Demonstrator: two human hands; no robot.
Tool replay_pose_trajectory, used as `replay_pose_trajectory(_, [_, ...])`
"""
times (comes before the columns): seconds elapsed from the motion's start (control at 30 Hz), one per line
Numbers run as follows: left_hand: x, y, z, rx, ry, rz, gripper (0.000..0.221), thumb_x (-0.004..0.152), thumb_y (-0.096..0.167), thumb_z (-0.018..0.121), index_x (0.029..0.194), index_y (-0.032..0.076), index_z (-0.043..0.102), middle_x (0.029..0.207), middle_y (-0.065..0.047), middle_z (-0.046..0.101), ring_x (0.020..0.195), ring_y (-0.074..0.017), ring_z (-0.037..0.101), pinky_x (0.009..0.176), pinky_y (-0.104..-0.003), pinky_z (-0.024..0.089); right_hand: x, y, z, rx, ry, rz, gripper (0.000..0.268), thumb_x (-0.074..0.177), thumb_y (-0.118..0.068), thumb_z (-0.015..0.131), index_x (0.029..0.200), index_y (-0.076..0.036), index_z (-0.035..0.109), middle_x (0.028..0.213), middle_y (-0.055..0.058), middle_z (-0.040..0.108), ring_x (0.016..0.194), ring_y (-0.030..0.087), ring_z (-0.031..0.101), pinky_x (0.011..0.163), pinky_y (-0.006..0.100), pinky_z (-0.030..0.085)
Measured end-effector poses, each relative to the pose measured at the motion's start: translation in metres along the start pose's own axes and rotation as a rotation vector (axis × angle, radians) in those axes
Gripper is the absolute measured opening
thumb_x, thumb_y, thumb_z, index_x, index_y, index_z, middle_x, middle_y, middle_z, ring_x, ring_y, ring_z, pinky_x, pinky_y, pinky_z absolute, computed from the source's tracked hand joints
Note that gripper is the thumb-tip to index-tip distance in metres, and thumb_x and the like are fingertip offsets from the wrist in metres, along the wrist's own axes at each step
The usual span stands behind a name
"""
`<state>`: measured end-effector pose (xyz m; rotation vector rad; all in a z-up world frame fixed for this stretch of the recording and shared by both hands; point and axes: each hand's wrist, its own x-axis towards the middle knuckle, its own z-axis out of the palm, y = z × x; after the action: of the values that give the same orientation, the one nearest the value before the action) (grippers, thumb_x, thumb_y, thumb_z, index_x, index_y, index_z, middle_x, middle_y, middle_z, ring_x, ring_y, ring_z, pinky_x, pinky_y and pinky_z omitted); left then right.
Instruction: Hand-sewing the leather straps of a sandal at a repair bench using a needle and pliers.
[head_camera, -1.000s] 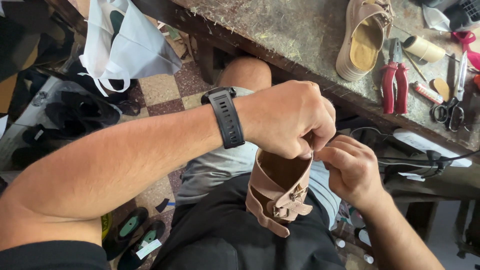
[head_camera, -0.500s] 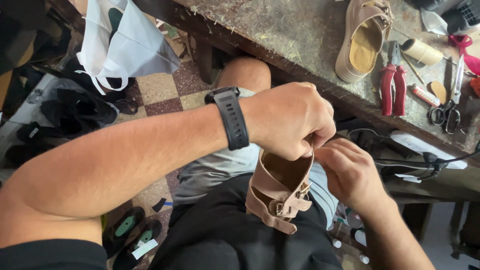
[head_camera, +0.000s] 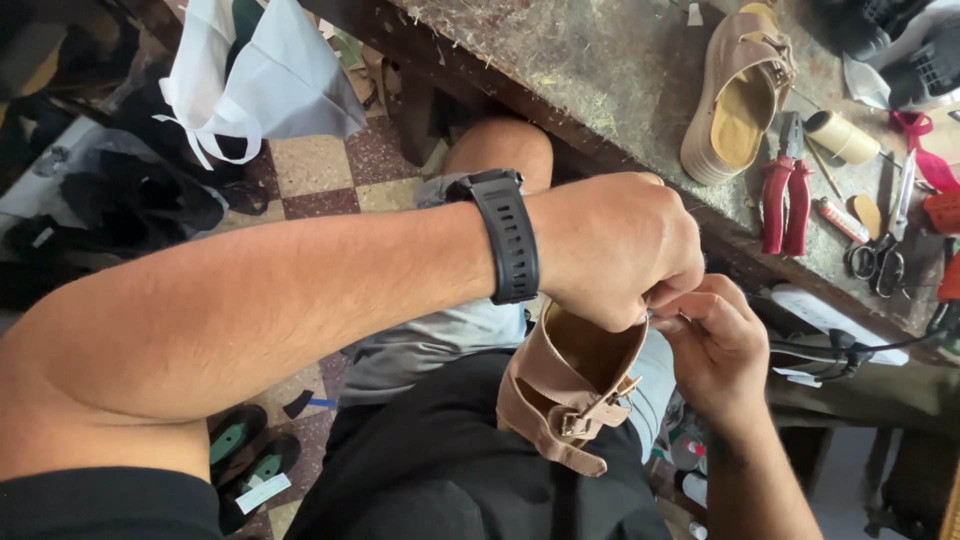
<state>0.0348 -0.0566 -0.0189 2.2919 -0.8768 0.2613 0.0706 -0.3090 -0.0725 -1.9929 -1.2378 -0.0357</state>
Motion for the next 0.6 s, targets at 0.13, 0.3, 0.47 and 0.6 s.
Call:
replay_pose_trajectory(0.13, [0.001,0.004,0.004,0.000,0.016,-0.037,0.021,0.065,0.009,0.071,0.059,0.029,0.070,0.058,0.011,0.068,0.063,-0.0151,0.067,0.075,-0.037,0.055,0.002,-0.004,0.004,0.080,-0.001,0.056,0.011,0.098,0.006,0.071,0.094,-0.004,0.070,0.094,0.006,0.067,0.084,0.018,0.063,0.078,0.031,0.052])
replay_pose_trajectory(0.3, [-0.002,0.019,-0.004,0.043,-0.093,-0.213,0.017,0.071,0.016,0.074,0.068,0.032,0.072,0.071,0.009,0.070,0.076,-0.0191,0.067,0.058,-0.040,0.055,-0.002,-0.003,0.003,0.058,-0.005,0.084,0.015,0.094,0.012,0.069,0.088,-0.002,0.071,0.092,0.007,0.069,0.083,0.019,0.065,0.076,0.030,0.053])
replay_pose_trajectory(0.47, [-0.003,0.015,0.005,0.074,-0.061,-0.192,0.014,0.074,0.021,0.076,0.068,0.033,0.072,0.071,0.008,0.071,0.076,-0.0208,0.068,0.066,-0.041,0.055,0.004,-0.016,0.005,0.084,-0.003,0.053,0.020,0.090,0.016,0.064,0.085,-0.002,0.071,0.087,0.007,0.070,0.077,0.017,0.064,0.071,0.029,0.051])
replay_pose_trajectory(0.6, [-0.005,0.014,0.006,0.099,-0.093,-0.180,0.013,0.074,0.020,0.074,0.071,0.033,0.072,0.072,0.008,0.071,0.076,-0.0208,0.069,0.069,-0.042,0.055,0.003,-0.023,0.005,0.073,-0.005,0.054,0.019,0.091,0.016,0.065,0.085,-0.002,0.070,0.084,0.007,0.069,0.073,0.016,0.061,0.067,0.028,0.049])
